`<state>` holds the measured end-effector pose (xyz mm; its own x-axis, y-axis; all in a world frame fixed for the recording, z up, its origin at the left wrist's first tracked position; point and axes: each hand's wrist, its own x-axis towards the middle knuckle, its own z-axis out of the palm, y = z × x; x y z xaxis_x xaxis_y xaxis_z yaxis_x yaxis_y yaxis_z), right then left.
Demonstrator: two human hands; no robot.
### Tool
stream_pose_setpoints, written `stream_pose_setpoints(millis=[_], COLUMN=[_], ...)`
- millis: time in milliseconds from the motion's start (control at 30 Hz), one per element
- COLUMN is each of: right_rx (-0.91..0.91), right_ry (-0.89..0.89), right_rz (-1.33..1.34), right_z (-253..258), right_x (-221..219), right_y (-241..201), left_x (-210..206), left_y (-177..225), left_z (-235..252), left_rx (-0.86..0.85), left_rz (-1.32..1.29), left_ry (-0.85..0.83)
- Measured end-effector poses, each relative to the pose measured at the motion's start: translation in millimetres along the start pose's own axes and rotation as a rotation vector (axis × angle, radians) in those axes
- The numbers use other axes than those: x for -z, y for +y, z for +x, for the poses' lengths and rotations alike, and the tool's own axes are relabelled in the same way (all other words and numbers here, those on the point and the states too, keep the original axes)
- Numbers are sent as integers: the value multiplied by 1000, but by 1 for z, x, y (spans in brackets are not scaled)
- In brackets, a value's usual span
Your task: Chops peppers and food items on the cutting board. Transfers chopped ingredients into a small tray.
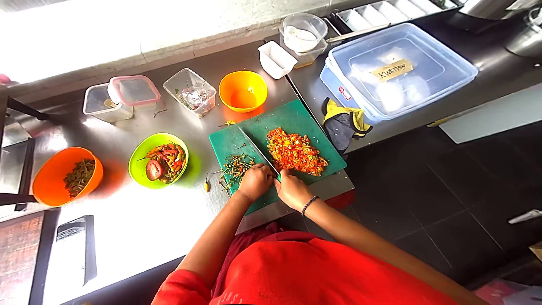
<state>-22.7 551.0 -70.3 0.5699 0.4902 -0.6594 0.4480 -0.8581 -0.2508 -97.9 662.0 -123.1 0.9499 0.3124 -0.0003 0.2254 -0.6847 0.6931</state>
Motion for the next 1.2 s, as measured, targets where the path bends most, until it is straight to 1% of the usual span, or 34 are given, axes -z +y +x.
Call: stream_pose_setpoints(millis=[67,200,233,267,300,333,400,433,467,533,600,633,700,733,767,800,867,900,1000,1100,1200], right_rx=[32,74,70,63,56,48,37,38,48,80,94,95,92,79,65,55,52,45,-2,-29,-56], right_ry=[-3,22,19,8,-10,-35,-71,-77,-76,-76,-83,-84,-60,-50,-42,-35,-29,-35,-46,-46,-57], right_rz=[7,36,43,54,69,91,148,183,212,240,242,251,284,291,287,264,168,114,-24,-76,-83], right_z=[3,2,1,0,0,0,-4,-8,-12,-17,-18,-17,-13,-11,-9,-8,-10,-12,-19,-26,-28], right_x=[3,3,2,2,4,6,11,12,12,5,-7,-12,-15,-12,-6,0,14,19,30,31,27], right_y=[1,6,7,8,10,13,18,21,25,33,41,45,51,52,52,50,41,35,19,11,5], left_x=[15,52,62,73,84,95,111,111,105,94,91,91,85,78,68,57,38,29,16,15,13], left_y=[2,-16,-23,-28,-33,-37,-45,-51,-58,-68,-66,-61,-45,-36,-26,-15,3,7,8,5,1], left_z=[2,-8,-15,-22,-31,-40,-57,-65,-72,-85,-94,-99,-100,-95,-87,-75,-44,-28,1,3,2], left_rx=[17,-88,-102,-79,-14,93,418,557,646,701,668,619,468,370,271,186,43,-1,38,34,6], left_rz=[26,142,168,195,222,258,295,304,306,254,152,83,-105,-206,-281,-314,-272,-239,-108,9,72], left_ry=[-73,53,76,93,99,91,-56,-131,-171,-158,-34,74,297,358,366,328,225,173,-34,-109,-114])
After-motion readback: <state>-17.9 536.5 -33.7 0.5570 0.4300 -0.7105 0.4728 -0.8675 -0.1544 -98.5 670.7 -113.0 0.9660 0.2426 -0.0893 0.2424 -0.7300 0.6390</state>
